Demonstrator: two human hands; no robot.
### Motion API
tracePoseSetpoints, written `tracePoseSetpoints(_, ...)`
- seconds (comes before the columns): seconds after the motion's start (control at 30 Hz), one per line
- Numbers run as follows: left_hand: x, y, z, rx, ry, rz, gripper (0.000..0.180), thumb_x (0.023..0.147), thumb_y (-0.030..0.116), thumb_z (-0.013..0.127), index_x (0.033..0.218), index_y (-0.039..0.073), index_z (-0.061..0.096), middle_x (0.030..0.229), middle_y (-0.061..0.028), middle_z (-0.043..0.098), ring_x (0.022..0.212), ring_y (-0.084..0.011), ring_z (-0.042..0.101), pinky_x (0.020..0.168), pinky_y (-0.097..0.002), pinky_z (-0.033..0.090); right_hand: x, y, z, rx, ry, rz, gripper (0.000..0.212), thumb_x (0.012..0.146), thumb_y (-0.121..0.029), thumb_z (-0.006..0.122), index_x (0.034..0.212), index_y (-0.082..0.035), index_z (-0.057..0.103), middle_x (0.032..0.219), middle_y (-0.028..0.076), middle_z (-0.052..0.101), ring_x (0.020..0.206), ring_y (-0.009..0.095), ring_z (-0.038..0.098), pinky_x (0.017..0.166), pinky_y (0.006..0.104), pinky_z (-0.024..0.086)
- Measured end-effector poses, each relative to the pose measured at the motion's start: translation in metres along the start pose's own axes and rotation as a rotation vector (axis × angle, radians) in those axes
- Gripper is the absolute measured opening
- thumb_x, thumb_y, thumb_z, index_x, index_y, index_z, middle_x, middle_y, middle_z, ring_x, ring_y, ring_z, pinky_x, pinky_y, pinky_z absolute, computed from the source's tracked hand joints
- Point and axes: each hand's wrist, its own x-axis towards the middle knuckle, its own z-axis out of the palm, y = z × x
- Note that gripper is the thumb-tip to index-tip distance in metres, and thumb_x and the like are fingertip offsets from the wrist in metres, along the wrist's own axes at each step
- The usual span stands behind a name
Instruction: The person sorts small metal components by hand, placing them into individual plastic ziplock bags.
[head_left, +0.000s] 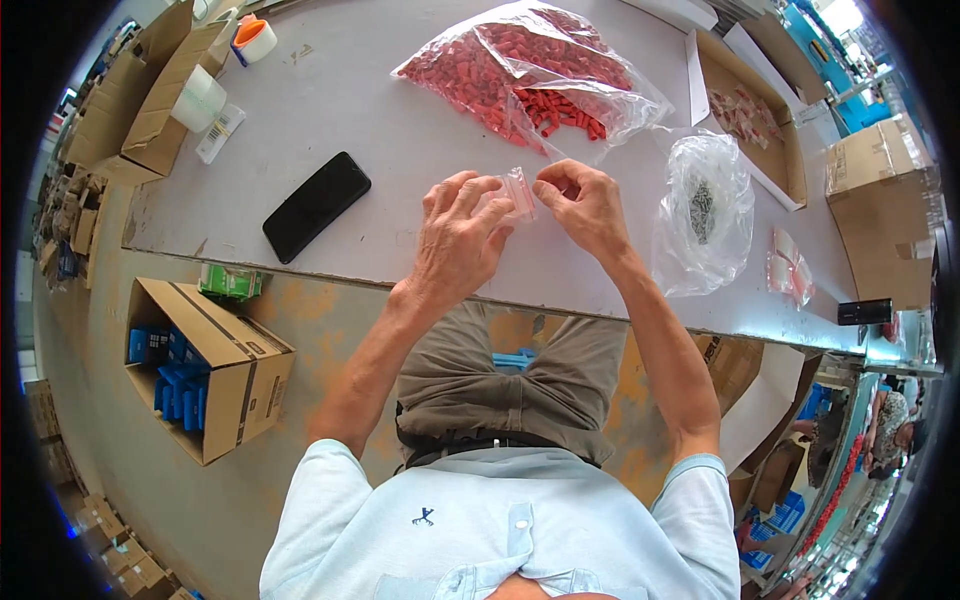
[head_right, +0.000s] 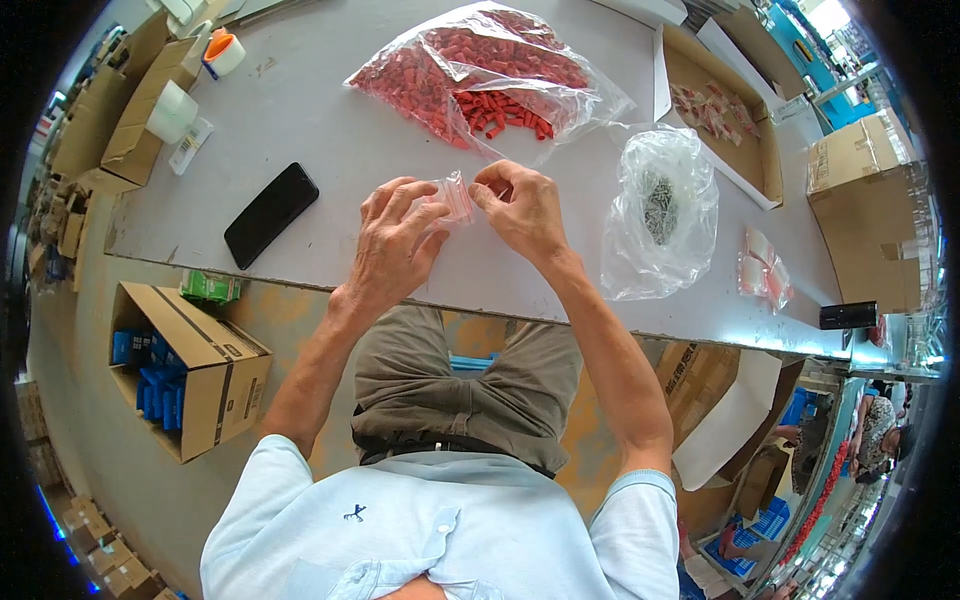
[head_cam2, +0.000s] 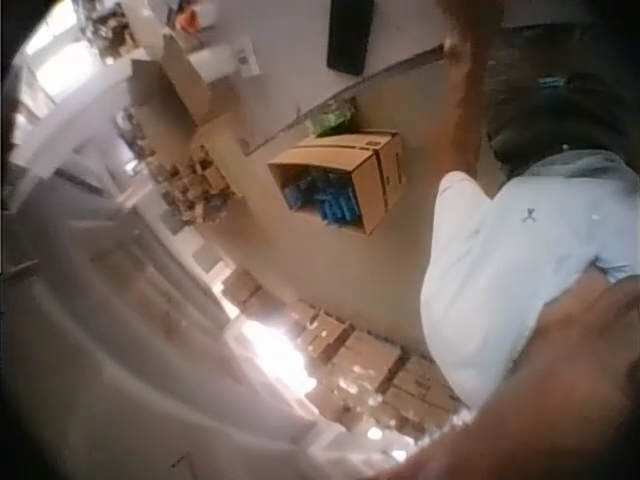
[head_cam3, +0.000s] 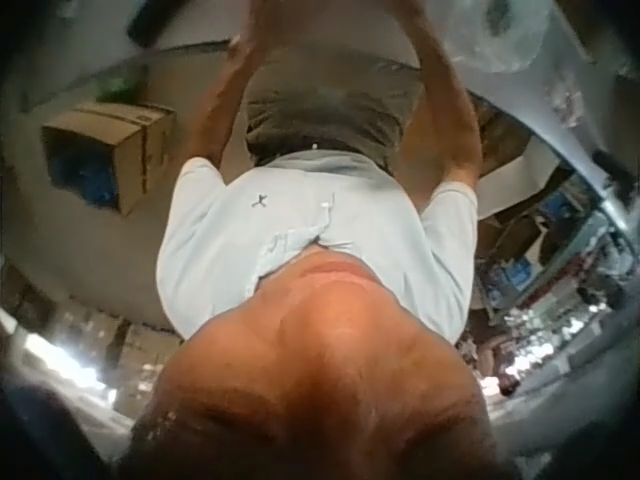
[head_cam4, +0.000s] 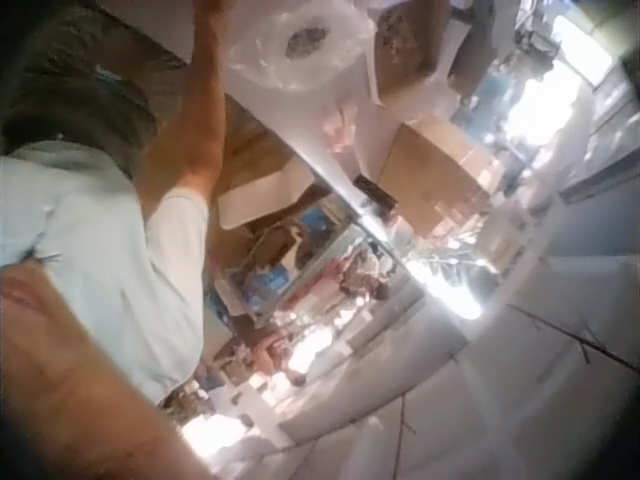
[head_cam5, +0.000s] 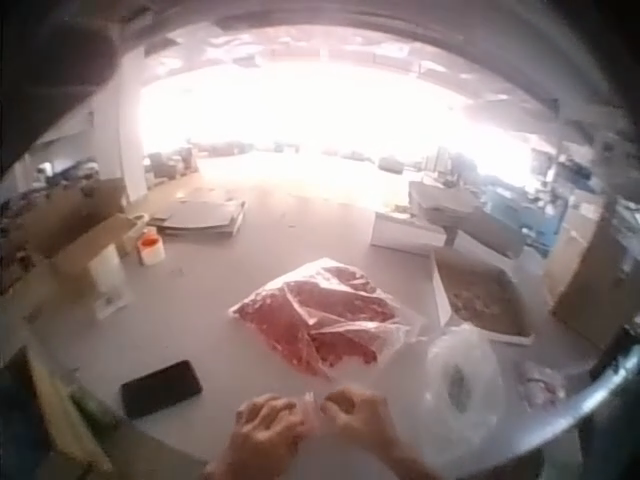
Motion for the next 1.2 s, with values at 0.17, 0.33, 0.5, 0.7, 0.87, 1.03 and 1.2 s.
tracePoseSetpoints(0.17, -0.002, -0.005, 0.001, 0.002, 0.009, 0.012, 0.031, 0.079, 0.006, 0.081, 0.109, 0.010, 0.072, 0.127, -0.0096, 0.065, 0.129, -0.0330, 0.055, 0.111, -0.0505, 0.040, 0.006, 0.003, 0.006, -0.061, -0.096, 0.025, 0.016, 0.089, -0.015, 0.076, 0.097, -0.001, 0.077, 0.082, 0.008, 0.076, 0.071, 0.013, 0.069, 0.067, 0.0295, 0.057)
tracePoseSetpoints(0.33, -0.004, -0.006, 0.002, -0.004, 0.015, 0.008, 0.022, 0.081, 0.007, 0.080, 0.102, 0.008, 0.073, 0.122, -0.0104, 0.066, 0.127, -0.0329, 0.056, 0.111, -0.0507, 0.040, 0.006, 0.007, 0.005, 0.002, -0.122, 0.038, 0.015, 0.090, -0.014, 0.072, 0.094, 0.001, 0.075, 0.078, 0.005, 0.072, 0.067, 0.011, 0.065, 0.063, 0.0298, 0.055)
tracePoseSetpoints(0.5, -0.008, -0.006, 0.000, 0.000, 0.018, 0.005, 0.022, 0.081, 0.007, 0.080, 0.102, 0.007, 0.073, 0.122, -0.0102, 0.066, 0.126, -0.0327, 0.056, 0.110, -0.0511, 0.040, 0.003, 0.007, -0.001, 0.194, -0.109, 0.174, 0.012, 0.091, -0.011, 0.071, 0.093, 0.001, 0.070, 0.079, 0.004, 0.070, 0.069, 0.009, 0.062, 0.062, 0.0270, 0.052)
tracePoseSetpoints(0.7, -0.006, -0.001, -0.004, 0.030, 0.013, 0.017, 0.021, 0.082, 0.008, 0.080, 0.102, 0.008, 0.072, 0.121, -0.0094, 0.067, 0.125, -0.0315, 0.056, 0.108, -0.0496, 0.040, -0.006, 0.010, -0.007, 0.432, -0.040, 0.203, 0.012, 0.090, -0.005, 0.072, 0.099, 0.000, 0.067, 0.082, 0.004, 0.069, 0.072, 0.008, 0.063, 0.065, 0.0236, 0.052)
tracePoseSetpoints(0.87, 0.005, 0.007, -0.007, -0.058, 0.207, 0.062, 0.028, 0.084, 0.011, 0.080, 0.111, 0.009, 0.071, 0.121, -0.0099, 0.068, 0.122, -0.0318, 0.058, 0.105, -0.0475, 0.042, -0.020, 0.002, -0.027, 0.353, 0.061, 0.054, 0.018, 0.091, -0.002, 0.073, 0.106, -0.001, 0.063, 0.083, 0.004, 0.070, 0.073, 0.008, 0.064, 0.067, 0.0254, 0.053)
tracePoseSetpoints(1.03, 0.035, 0.047, -0.013, -0.293, 0.110, 0.070, 0.042, 0.084, 0.012, 0.082, 0.123, 0.006, 0.068, 0.122, -0.0112, 0.068, 0.118, -0.0328, 0.060, 0.094, -0.0436, 0.051, -0.046, -0.046, -0.072, -0.218, -0.136, -0.273, 0.025, 0.090, 0.002, 0.070, 0.108, -0.006, 0.054, 0.084, 0.012, 0.070, 0.080, 0.024, 0.073, 0.070, 0.0350, 0.057)
tracePoseSetpoints(1.2, 0.026, 0.058, 0.009, -0.411, -0.037, 0.149, 0.016, 0.087, -0.003, 0.075, 0.102, 0.002, 0.073, 0.087, -0.0091, 0.066, 0.082, -0.0269, 0.066, 0.072, -0.0393, 0.052, -0.062, -0.042, -0.081, -0.423, -0.169, -0.540, 0.023, 0.089, 0.004, 0.066, 0.105, -0.007, 0.054, 0.083, 0.012, 0.070, 0.081, 0.032, 0.071, 0.072, 0.0407, 0.057)
